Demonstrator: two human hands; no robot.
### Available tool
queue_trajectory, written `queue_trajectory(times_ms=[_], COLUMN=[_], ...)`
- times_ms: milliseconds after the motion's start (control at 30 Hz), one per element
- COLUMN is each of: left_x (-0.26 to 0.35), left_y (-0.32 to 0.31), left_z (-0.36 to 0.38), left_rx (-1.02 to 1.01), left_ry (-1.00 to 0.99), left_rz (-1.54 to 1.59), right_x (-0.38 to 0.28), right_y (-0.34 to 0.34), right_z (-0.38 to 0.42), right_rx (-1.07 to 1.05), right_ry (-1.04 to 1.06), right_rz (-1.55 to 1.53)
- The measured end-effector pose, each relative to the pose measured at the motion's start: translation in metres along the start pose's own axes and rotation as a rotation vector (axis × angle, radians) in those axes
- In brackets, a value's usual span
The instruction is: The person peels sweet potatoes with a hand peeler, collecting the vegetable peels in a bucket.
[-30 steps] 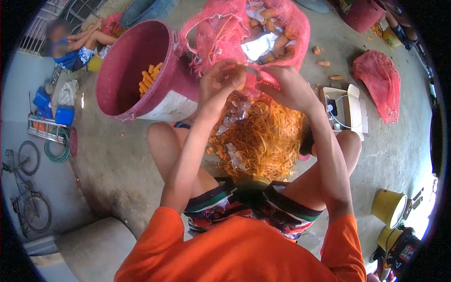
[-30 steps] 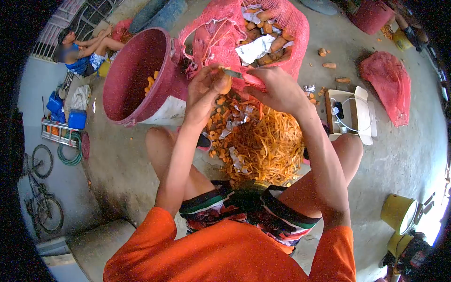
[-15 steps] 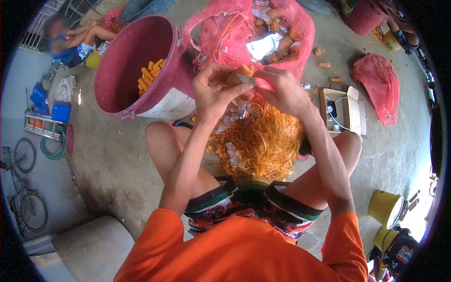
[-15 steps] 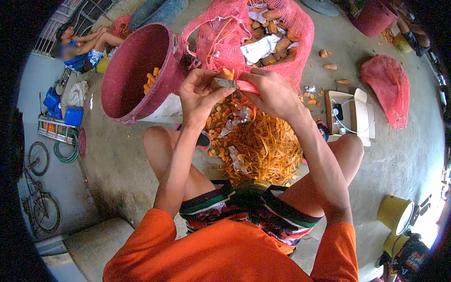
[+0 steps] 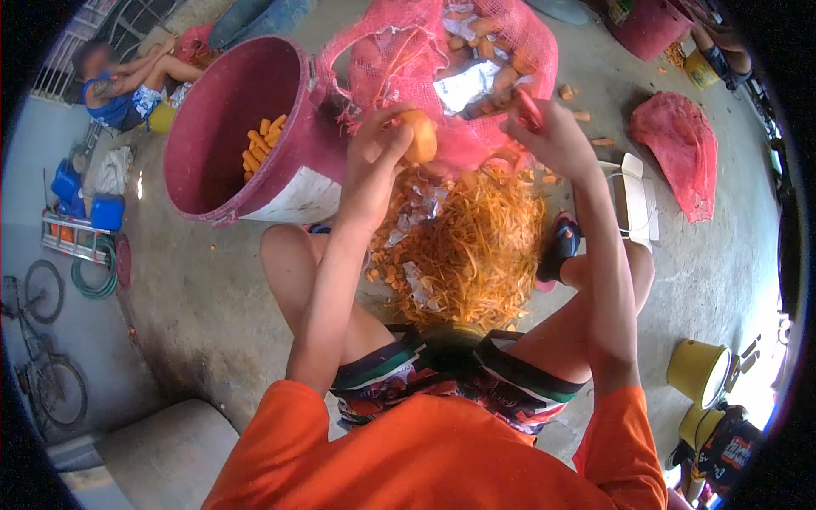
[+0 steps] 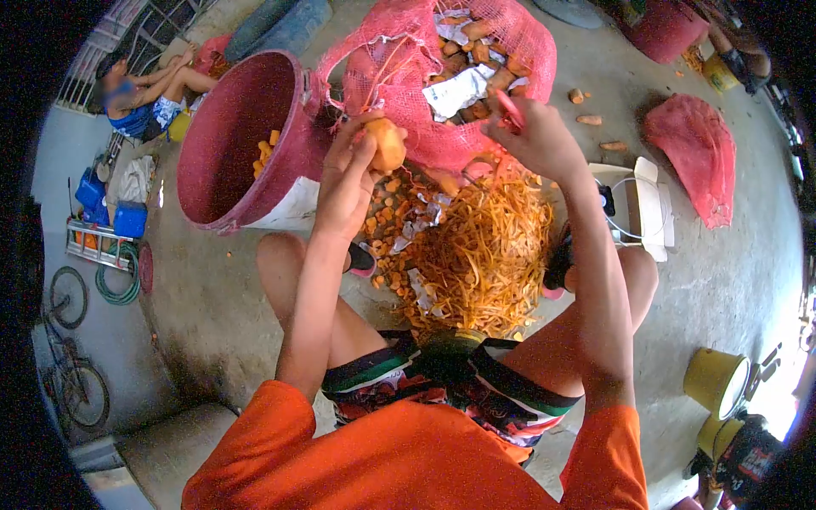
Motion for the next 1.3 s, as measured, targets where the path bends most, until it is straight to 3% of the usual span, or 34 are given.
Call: queue_trajectory(times_ms=[67, 200, 267, 333, 433, 500, 700, 767, 867, 933, 1000, 1067, 1133, 1167, 1233, 1300], left_x=[-0.020, -0.032, -0.034, -0.033, -0.038, -0.028, -0.028, -0.030, -0.031, -0.032, -0.034, -0.028, -0.021, -0.026, -0.032, -0.032], left_y=[0.013, -0.001, -0.009, -0.015, -0.015, -0.019, -0.012, -0.012, -0.015, -0.016, -0.015, -0.017, -0.026, -0.022, -0.016, -0.018], left_z=[0.003, 0.008, 0.010, 0.010, 0.012, 0.010, 0.010, 0.011, 0.013, 0.013, 0.011, 0.016, 0.015, 0.015, 0.010, 0.011], left_rx=[0.097, 0.045, -0.036, -0.119, -0.112, -0.147, -0.201, -0.192, -0.206, -0.225, -0.232, -0.306, -0.401, -0.304, -0.225, -0.267], left_ry=[0.277, 0.418, 0.376, 0.335, 0.387, 0.241, 0.325, 0.311, 0.309, 0.310, 0.315, 0.270, 0.224, 0.252, 0.225, 0.237], left_rz=[-0.062, 0.115, 0.110, 0.102, 0.073, 0.041, -0.038, -0.037, -0.016, 0.002, 0.018, 0.099, 0.182, 0.116, 0.041, 0.069], right_x=[-0.008, -0.021, -0.030, -0.046, -0.064, -0.062, -0.061, -0.075, -0.071, -0.075, -0.070, -0.038, -0.033, -0.040, -0.076, -0.069], right_y=[0.008, 0.019, 0.015, 0.014, -0.002, -0.005, 0.000, -0.001, -0.005, -0.002, -0.003, 0.018, 0.032, 0.029, 0.006, 0.010], right_z=[0.004, 0.011, 0.011, 0.015, 0.021, 0.018, 0.017, 0.021, 0.021, 0.019, 0.014, 0.000, 0.002, 0.007, 0.023, 0.017], right_rx=[0.033, 0.243, 0.148, 0.172, -0.057, -0.021, 0.040, -0.020, -0.045, -0.031, -0.060, 0.204, 0.212, 0.203, 0.050, 0.077], right_ry=[0.038, 0.264, 0.211, 0.294, 0.260, 0.292, 0.362, 0.478, 0.386, 0.450, 0.358, 0.395, 0.264, 0.268, 0.513, 0.488], right_rz=[-0.106, -0.383, -0.710, -0.740, -0.938, -0.839, -0.679, -0.708, -0.680, -0.664, -0.844, -0.497, -0.619, -0.608, -0.533, -0.605])
Point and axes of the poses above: each hand's wrist, its own z-axis away from the middle knuckle, its own y-axis out of the back of the hand, x = y × z, the point moved 8 cm from there along -z, towards the middle knuckle
